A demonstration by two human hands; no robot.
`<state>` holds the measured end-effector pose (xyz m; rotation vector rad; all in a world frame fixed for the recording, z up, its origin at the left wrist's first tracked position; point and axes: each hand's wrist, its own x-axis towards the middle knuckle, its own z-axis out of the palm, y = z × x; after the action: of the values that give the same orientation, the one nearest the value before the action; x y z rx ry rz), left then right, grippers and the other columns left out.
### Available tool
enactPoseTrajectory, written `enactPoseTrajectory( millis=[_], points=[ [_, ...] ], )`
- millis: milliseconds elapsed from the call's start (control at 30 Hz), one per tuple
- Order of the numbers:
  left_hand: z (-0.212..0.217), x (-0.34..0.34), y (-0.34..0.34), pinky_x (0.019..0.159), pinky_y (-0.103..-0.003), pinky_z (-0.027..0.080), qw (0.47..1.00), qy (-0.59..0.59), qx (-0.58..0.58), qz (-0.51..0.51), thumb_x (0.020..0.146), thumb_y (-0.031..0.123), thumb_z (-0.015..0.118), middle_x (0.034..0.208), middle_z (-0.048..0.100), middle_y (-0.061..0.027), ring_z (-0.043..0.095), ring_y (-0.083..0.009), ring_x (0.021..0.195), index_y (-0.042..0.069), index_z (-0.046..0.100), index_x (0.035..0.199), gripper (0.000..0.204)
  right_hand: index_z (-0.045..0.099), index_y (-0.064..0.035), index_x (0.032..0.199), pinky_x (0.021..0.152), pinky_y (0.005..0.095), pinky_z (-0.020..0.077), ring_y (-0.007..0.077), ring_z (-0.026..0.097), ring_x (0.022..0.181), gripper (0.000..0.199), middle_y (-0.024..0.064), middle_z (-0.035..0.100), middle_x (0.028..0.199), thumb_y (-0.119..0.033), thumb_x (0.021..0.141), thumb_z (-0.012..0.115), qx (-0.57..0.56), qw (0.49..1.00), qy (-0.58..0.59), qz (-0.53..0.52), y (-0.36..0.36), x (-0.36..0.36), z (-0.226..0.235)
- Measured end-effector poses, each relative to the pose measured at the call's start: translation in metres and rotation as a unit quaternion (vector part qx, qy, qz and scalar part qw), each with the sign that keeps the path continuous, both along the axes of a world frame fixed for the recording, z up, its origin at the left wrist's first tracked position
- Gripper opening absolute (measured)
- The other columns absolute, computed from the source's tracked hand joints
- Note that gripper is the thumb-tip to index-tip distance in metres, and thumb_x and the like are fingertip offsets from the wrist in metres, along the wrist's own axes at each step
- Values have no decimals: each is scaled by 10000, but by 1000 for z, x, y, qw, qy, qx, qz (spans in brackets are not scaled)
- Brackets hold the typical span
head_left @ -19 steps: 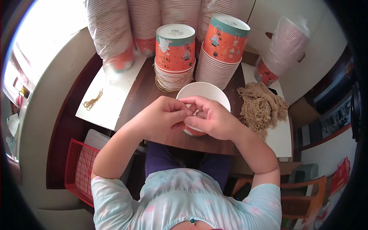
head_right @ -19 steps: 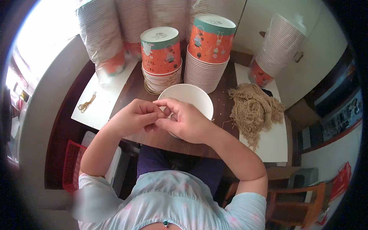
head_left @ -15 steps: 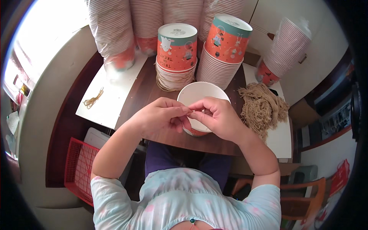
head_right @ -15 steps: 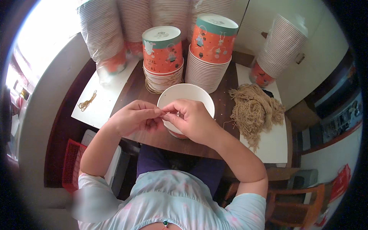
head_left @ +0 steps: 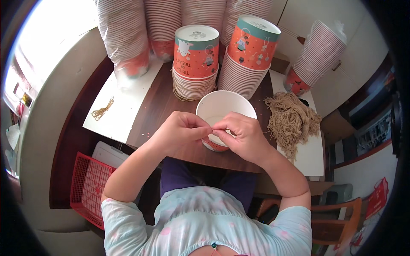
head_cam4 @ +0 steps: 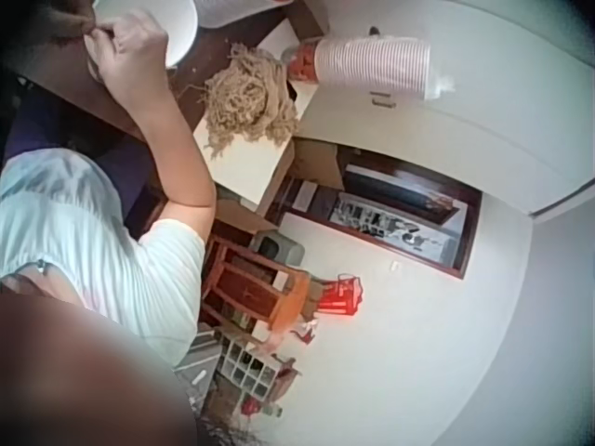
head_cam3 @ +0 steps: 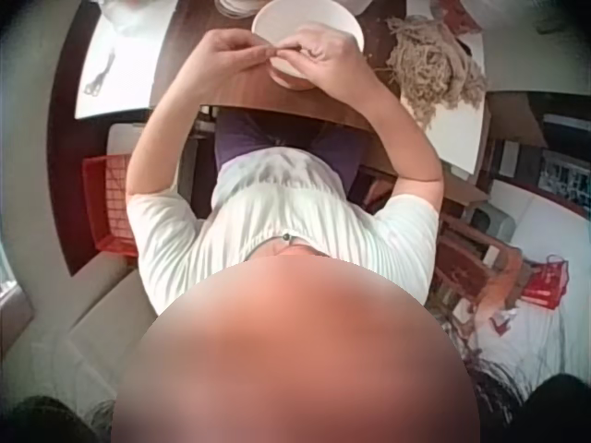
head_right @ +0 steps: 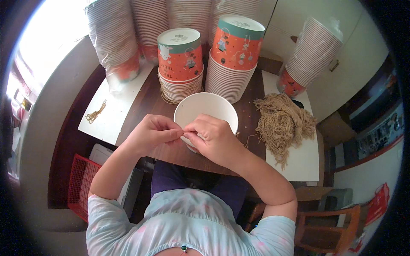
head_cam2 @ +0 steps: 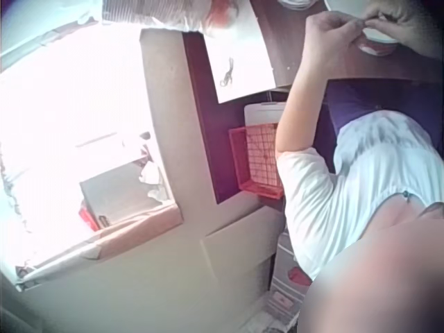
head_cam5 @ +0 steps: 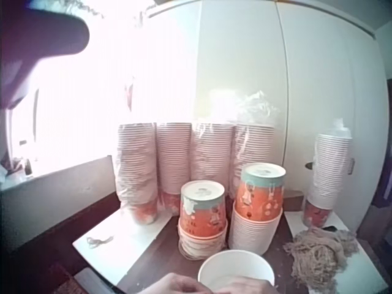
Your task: Tying individual lengths of string to paper cups as part of a manufacturing or packaging process.
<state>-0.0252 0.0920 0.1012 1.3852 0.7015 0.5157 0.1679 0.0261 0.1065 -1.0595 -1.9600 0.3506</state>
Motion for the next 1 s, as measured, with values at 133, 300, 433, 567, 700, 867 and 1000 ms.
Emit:
enactPoseTrajectory(
  millis=[133,300,433,567,700,867,1000],
  points=[
    [-5,-4,-9,622,-188,465,999,-9,31,29,844,61,664,782,655,-27,585,-58,678,-32,662,883,101,634,-20,817,597,335,488,253,609,665,72,106,600,733,-21,760,677,-47,999,10,-5,-2,-3,0],
    [-9,0,-8,586,-202,434,894,46,436,89,778,11,661,748,623,-31,566,-62,663,11,668,886,108,650,-17,807,595,341,488,258,624,656,75,136,611,703,-86,778,656,-48,999,-17,-15,18,2,-11],
    [-21,1,38,596,-210,433,908,83,368,179,803,31,641,764,623,-35,562,-63,691,19,674,921,122,673,5,817,591,254,455,79,569,638,100,43,644,688,-89,794,645,-247,964,36,-93,65,18,-15],
    [-69,6,79,728,-221,495,968,40,207,133,897,61,591,938,669,-69,608,-85,821,-54,643,1048,197,676,-1,769,554,245,438,66,548,604,103,19,623,653,-99,776,644,-267,958,38,-97,91,17,-38],
    [-73,18,80,728,-227,506,988,-15,129,89,896,48,564,923,680,-69,614,-86,809,-53,638,1093,233,672,2,754,546,248,434,68,543,592,109,16,619,643,-102,769,643,-268,956,32,-118,98,14,-47],
    [-61,18,78,704,-231,505,988,15,129,80,882,31,555,890,682,-64,607,-77,772,-66,639,1089,244,667,1,743,553,252,436,69,539,601,107,11,609,635,-99,771,642,-273,951,35,-141,97,10,-48],
    [-55,17,74,705,-228,501,990,13,130,48,874,25,550,892,677,-58,603,-74,785,-68,638,1089,250,664,4,742,557,252,440,70,539,605,106,10,603,635,-94,774,643,-287,943,57,-155,97,4,-47]
  ],
)
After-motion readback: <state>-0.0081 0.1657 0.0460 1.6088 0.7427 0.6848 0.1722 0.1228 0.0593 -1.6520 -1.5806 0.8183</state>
